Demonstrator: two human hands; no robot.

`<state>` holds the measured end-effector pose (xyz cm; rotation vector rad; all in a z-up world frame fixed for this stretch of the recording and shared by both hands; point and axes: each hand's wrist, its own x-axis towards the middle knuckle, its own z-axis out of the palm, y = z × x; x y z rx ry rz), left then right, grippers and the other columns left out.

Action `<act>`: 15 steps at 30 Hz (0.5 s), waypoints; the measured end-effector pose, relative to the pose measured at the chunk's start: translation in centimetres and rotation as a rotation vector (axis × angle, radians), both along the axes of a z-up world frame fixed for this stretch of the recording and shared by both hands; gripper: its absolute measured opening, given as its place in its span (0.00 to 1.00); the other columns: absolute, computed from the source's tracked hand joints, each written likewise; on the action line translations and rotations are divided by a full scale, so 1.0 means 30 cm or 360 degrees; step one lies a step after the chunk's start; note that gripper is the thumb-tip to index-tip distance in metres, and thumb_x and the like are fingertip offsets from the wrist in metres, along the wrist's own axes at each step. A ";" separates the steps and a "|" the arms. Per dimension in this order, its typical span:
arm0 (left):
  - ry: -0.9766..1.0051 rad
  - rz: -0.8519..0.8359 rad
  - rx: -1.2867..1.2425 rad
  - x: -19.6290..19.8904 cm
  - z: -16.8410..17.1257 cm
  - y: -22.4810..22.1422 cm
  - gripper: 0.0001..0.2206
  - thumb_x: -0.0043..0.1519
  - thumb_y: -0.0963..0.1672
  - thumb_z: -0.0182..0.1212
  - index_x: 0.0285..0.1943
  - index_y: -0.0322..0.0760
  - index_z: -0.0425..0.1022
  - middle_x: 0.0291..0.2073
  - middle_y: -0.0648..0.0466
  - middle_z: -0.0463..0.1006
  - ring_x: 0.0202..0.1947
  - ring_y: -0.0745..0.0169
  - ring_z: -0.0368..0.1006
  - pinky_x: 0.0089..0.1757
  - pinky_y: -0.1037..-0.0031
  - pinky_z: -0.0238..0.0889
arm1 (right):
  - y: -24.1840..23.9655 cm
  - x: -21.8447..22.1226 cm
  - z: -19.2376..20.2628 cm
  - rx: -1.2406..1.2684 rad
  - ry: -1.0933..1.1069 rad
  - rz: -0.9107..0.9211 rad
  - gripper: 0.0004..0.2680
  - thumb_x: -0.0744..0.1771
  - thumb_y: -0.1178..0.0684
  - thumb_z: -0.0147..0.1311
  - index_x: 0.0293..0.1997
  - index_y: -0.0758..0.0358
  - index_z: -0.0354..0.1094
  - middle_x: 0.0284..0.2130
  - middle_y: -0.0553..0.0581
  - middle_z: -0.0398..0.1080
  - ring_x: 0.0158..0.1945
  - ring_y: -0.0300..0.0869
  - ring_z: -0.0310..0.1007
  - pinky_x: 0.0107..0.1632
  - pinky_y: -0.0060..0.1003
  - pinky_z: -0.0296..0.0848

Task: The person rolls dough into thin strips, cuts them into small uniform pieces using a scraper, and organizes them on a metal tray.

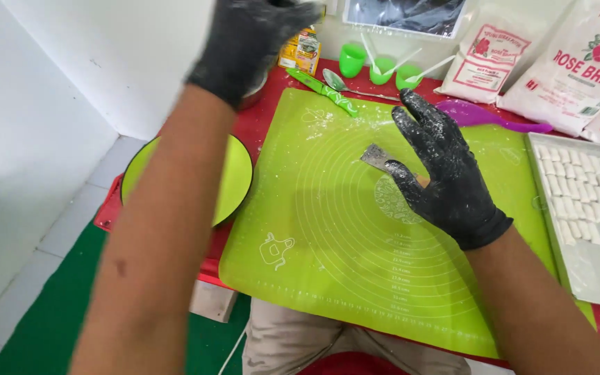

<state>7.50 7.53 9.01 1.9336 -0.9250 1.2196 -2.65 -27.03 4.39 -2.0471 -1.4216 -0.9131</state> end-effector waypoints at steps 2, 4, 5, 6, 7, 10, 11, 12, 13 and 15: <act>-0.0332 0.0302 0.0576 0.061 -0.039 0.158 0.05 0.67 0.40 0.78 0.41 0.39 0.84 0.36 0.53 0.77 0.36 0.58 0.73 0.40 0.67 0.65 | 0.004 -0.002 0.000 -0.0001 0.0006 0.0027 0.25 0.71 0.58 0.64 0.75 0.65 0.52 0.73 0.73 0.56 0.76 0.64 0.59 0.76 0.59 0.62; 0.0435 0.0505 0.0374 0.023 -0.024 0.237 0.17 0.54 0.45 0.87 0.38 0.35 0.79 0.40 0.49 0.80 0.36 0.55 0.77 0.36 0.66 0.74 | 0.005 0.000 0.001 -0.0061 -0.0010 0.0026 0.24 0.71 0.58 0.63 0.75 0.64 0.52 0.71 0.76 0.57 0.75 0.67 0.60 0.74 0.60 0.63; 0.0430 0.0497 0.0386 0.015 -0.029 0.259 0.17 0.54 0.45 0.87 0.38 0.35 0.79 0.40 0.49 0.80 0.36 0.55 0.77 0.36 0.66 0.74 | 0.005 -0.002 0.004 -0.0049 -0.0012 0.0016 0.24 0.71 0.58 0.63 0.75 0.64 0.52 0.71 0.76 0.57 0.75 0.67 0.60 0.74 0.60 0.63; 0.0711 0.0661 0.0323 0.006 -0.040 0.279 0.13 0.53 0.43 0.84 0.39 0.36 0.82 0.36 0.49 0.83 0.33 0.58 0.79 0.36 0.68 0.77 | 0.003 -0.005 0.007 -0.0093 0.0034 0.0021 0.22 0.71 0.57 0.59 0.74 0.67 0.53 0.72 0.76 0.55 0.75 0.67 0.59 0.74 0.60 0.62; 0.0994 0.0820 0.0262 -0.002 -0.051 0.300 0.11 0.53 0.40 0.82 0.41 0.36 0.84 0.33 0.49 0.85 0.30 0.61 0.81 0.36 0.71 0.79 | 0.002 -0.008 0.008 -0.0136 0.0080 0.0025 0.20 0.71 0.56 0.55 0.72 0.69 0.55 0.72 0.76 0.54 0.75 0.67 0.57 0.75 0.60 0.60; 0.1391 0.0986 0.0169 -0.001 -0.073 0.282 0.11 0.54 0.40 0.79 0.44 0.37 0.86 0.39 0.45 0.84 0.35 0.51 0.80 0.37 0.63 0.78 | 0.001 -0.016 0.018 -0.0209 0.0154 -0.0021 0.22 0.70 0.54 0.56 0.73 0.66 0.55 0.73 0.73 0.53 0.74 0.67 0.59 0.74 0.58 0.60; 0.1395 0.0982 0.0174 0.033 -0.109 0.302 0.11 0.54 0.40 0.79 0.44 0.37 0.86 0.39 0.45 0.84 0.35 0.51 0.80 0.37 0.63 0.78 | -0.001 -0.017 0.016 -0.0208 0.0159 -0.0026 0.22 0.70 0.54 0.56 0.73 0.66 0.55 0.73 0.73 0.53 0.74 0.67 0.59 0.74 0.58 0.60; 0.1457 0.1057 0.0264 0.067 -0.143 0.323 0.09 0.54 0.40 0.78 0.42 0.39 0.87 0.36 0.47 0.84 0.33 0.54 0.79 0.36 0.64 0.76 | -0.002 -0.016 0.016 -0.0214 0.0181 -0.0009 0.21 0.70 0.54 0.55 0.73 0.65 0.55 0.74 0.73 0.52 0.74 0.67 0.59 0.74 0.59 0.60; 0.1518 0.1132 0.0355 0.100 -0.177 0.345 0.07 0.54 0.39 0.77 0.39 0.42 0.87 0.33 0.49 0.84 0.31 0.56 0.77 0.36 0.66 0.75 | -0.003 -0.016 0.016 -0.0220 0.0204 0.0008 0.21 0.70 0.54 0.54 0.74 0.64 0.54 0.74 0.73 0.51 0.75 0.67 0.58 0.74 0.59 0.60; 0.1579 0.1157 0.0341 0.056 -0.131 0.288 0.09 0.56 0.39 0.75 0.44 0.42 0.87 0.37 0.48 0.84 0.36 0.52 0.78 0.40 0.62 0.75 | -0.001 -0.021 0.022 -0.0222 0.0229 0.0004 0.21 0.70 0.54 0.54 0.74 0.64 0.54 0.74 0.72 0.52 0.75 0.66 0.58 0.74 0.59 0.60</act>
